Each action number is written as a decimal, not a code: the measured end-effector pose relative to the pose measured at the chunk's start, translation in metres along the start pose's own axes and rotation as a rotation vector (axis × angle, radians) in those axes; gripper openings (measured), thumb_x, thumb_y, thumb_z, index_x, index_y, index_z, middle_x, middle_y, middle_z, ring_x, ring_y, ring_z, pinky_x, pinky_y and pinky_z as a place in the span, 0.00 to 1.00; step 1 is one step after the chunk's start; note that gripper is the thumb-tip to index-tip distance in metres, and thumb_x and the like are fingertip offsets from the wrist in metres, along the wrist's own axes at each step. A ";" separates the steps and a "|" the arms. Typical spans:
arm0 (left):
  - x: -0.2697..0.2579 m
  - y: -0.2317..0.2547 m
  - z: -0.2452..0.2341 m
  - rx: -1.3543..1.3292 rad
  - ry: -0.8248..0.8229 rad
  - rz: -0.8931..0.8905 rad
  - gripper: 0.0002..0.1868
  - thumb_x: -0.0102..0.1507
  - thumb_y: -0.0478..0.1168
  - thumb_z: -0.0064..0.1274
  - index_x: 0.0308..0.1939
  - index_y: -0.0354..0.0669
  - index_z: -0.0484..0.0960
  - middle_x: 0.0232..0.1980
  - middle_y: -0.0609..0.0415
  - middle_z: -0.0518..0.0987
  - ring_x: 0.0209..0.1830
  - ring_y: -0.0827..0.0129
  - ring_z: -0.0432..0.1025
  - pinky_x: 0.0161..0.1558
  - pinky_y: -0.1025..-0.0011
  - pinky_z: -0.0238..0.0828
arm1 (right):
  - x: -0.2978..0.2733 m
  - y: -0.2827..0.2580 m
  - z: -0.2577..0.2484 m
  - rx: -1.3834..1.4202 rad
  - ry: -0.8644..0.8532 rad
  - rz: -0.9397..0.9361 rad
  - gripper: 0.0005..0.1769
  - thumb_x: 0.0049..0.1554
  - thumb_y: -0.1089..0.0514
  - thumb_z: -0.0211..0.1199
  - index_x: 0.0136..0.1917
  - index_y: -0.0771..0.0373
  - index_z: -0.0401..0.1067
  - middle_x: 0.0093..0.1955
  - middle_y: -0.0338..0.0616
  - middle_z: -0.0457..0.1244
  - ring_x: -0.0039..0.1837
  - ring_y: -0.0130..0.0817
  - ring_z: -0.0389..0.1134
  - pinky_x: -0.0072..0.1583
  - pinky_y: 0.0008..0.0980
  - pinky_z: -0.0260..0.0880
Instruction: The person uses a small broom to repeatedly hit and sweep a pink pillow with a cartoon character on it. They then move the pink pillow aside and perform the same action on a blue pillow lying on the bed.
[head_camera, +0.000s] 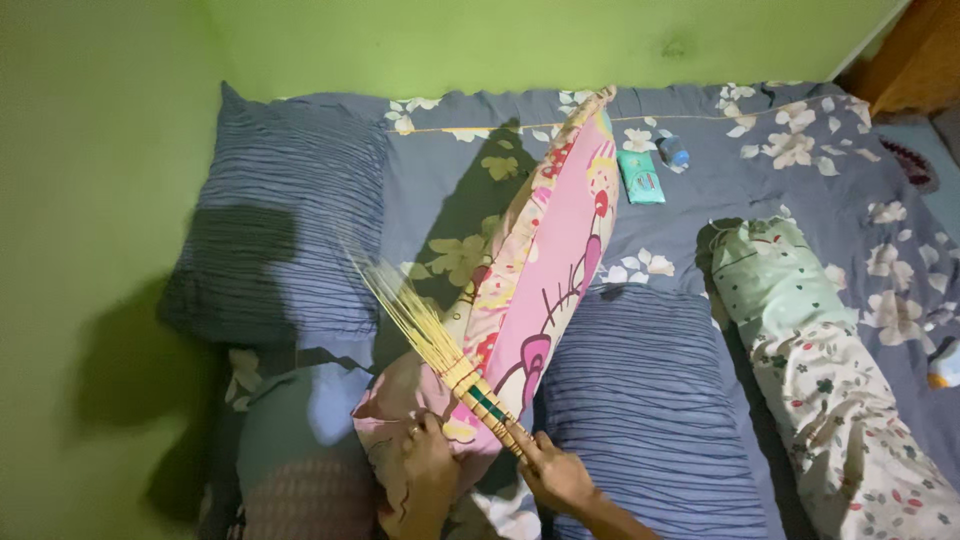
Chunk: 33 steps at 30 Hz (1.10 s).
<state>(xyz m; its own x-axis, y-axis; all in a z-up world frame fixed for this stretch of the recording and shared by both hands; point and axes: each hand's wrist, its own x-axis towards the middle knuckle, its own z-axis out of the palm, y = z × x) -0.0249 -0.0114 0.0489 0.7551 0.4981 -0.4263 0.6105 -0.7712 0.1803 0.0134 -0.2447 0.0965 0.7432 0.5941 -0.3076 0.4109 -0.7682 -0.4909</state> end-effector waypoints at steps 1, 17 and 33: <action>-0.004 -0.004 0.002 0.002 0.031 0.000 0.28 0.60 0.49 0.56 0.62 0.52 0.67 0.61 0.50 0.74 0.66 0.55 0.70 0.61 0.60 0.71 | 0.002 -0.003 -0.002 0.024 -0.013 0.023 0.43 0.60 0.50 0.59 0.82 0.43 0.44 0.55 0.56 0.62 0.46 0.57 0.71 0.49 0.50 0.74; 0.001 -0.009 0.042 -0.170 0.034 0.064 0.27 0.59 0.54 0.58 0.58 0.46 0.74 0.58 0.47 0.78 0.62 0.53 0.72 0.63 0.58 0.70 | 0.061 0.007 -0.056 0.630 0.699 0.318 0.30 0.48 0.57 0.67 0.64 0.66 0.71 0.46 0.52 0.72 0.45 0.40 0.73 0.50 0.37 0.73; 0.052 -0.001 0.083 -0.315 -0.149 0.196 0.22 0.64 0.53 0.58 0.54 0.41 0.81 0.59 0.50 0.81 0.61 0.59 0.75 0.65 0.63 0.70 | 0.064 0.101 -0.053 0.269 0.667 0.400 0.37 0.45 0.55 0.68 0.69 0.62 0.70 0.52 0.57 0.70 0.50 0.51 0.74 0.54 0.45 0.73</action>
<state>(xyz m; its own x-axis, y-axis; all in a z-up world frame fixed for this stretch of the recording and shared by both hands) -0.0064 -0.0180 -0.0469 0.8357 0.2727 -0.4767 0.5193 -0.6748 0.5244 0.1304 -0.2969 0.0705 0.9990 -0.0443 0.0060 -0.0297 -0.7582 -0.6514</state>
